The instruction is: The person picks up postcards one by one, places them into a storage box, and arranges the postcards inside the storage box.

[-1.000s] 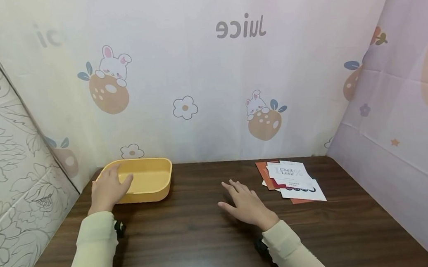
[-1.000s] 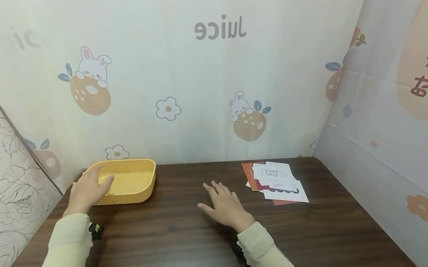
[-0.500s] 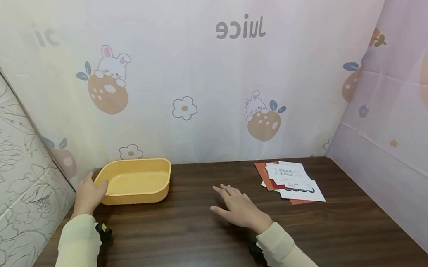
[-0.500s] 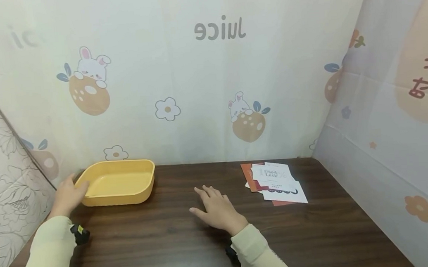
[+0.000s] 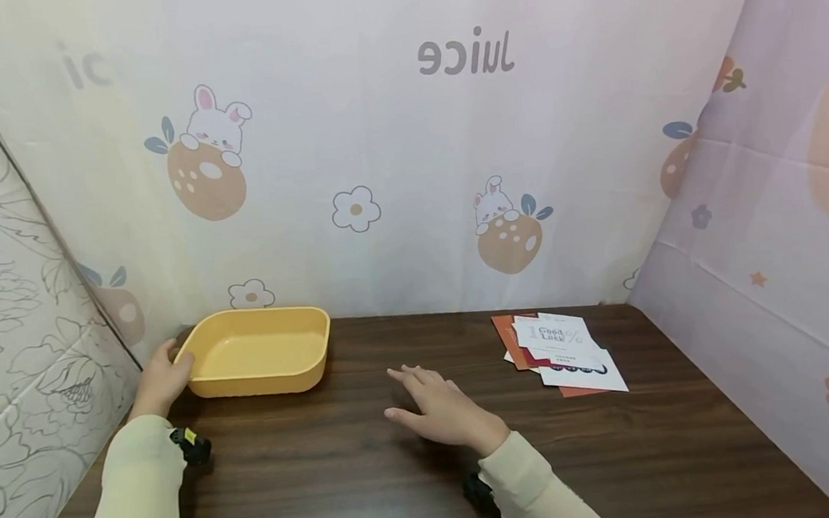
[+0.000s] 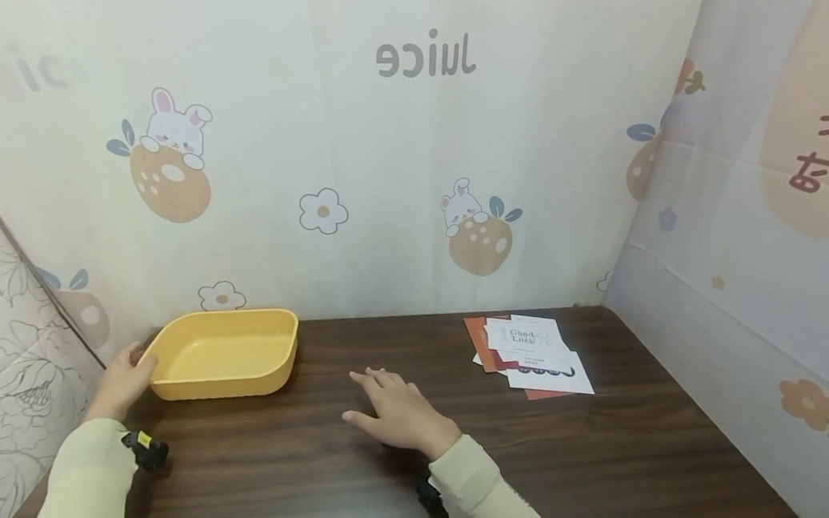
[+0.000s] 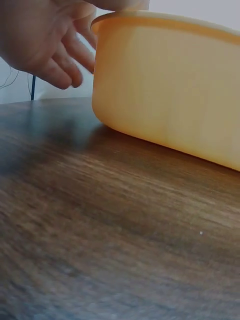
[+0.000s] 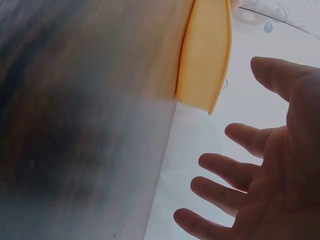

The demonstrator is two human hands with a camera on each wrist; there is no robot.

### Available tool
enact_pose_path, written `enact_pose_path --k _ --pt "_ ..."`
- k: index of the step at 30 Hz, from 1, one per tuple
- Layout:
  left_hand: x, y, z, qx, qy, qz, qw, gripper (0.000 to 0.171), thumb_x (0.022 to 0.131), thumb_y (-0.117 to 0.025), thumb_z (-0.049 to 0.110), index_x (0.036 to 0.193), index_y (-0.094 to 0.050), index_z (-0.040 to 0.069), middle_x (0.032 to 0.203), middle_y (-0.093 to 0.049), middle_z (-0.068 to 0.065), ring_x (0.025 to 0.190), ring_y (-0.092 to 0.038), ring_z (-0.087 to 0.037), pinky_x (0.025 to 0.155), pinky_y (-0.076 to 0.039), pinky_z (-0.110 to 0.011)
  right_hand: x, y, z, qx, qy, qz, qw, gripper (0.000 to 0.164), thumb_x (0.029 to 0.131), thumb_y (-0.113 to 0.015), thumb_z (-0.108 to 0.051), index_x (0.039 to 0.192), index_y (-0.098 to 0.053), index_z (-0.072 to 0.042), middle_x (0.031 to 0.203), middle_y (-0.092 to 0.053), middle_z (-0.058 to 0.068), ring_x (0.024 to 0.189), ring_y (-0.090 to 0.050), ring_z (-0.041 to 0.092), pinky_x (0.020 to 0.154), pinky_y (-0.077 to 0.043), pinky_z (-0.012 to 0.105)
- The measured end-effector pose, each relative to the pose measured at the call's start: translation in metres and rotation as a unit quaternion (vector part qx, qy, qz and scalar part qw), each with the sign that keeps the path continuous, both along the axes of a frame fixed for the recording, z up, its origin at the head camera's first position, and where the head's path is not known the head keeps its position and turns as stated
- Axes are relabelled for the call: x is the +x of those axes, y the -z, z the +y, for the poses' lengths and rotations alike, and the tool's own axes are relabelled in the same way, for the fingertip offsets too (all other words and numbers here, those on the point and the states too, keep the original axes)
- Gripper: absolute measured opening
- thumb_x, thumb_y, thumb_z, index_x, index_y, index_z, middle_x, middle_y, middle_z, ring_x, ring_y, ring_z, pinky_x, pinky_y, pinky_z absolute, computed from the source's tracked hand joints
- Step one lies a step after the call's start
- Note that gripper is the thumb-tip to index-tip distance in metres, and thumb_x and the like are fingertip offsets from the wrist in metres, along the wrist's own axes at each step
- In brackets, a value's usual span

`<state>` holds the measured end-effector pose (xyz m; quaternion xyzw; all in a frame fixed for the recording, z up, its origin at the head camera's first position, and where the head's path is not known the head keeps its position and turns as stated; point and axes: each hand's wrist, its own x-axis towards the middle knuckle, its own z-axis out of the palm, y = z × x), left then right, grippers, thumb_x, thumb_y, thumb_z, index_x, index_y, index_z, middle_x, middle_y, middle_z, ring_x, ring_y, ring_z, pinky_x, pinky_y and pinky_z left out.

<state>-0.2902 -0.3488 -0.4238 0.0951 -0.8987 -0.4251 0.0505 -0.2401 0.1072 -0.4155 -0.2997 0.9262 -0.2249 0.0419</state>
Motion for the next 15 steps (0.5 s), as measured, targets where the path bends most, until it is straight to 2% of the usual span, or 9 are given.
enact_pose_path --k 6,10,15 --pt "0.000 0.001 0.001 0.031 0.014 0.000 0.9994 0.065 0.105 -0.028 0.028 0.154 -0.010 -0.012 0.153 -0.018 -0.041 0.138 -0.024 -0.056 0.112 -0.025 -0.067 0.003 0.003 -0.006 0.010 -0.005 0.001 1.000 0.070 0.101 -0.049 -0.058 0.157 -0.037 -0.017 0.158 -0.035 0.015 0.145 -0.031 0.034 0.110 -0.031 0.066" --pt "-0.002 0.001 0.001 0.044 0.017 0.001 0.9989 0.065 0.106 -0.027 0.028 0.156 -0.008 -0.009 0.156 -0.014 -0.039 0.140 -0.020 -0.056 0.113 -0.021 -0.067 0.004 0.005 -0.010 0.014 -0.010 -0.001 1.000 0.069 0.101 -0.050 -0.056 0.156 -0.037 -0.017 0.158 -0.035 0.015 0.144 -0.031 0.034 0.108 -0.031 0.069" --pt "-0.006 -0.001 0.002 0.054 0.019 0.017 0.9982 0.063 0.106 -0.027 0.025 0.155 -0.010 -0.011 0.157 -0.014 -0.037 0.141 -0.021 -0.055 0.113 -0.023 -0.065 0.007 0.006 -0.014 0.024 -0.017 0.000 1.000 0.068 0.101 -0.050 -0.056 0.156 -0.038 -0.018 0.158 -0.036 0.013 0.144 -0.032 0.034 0.108 -0.032 0.068"
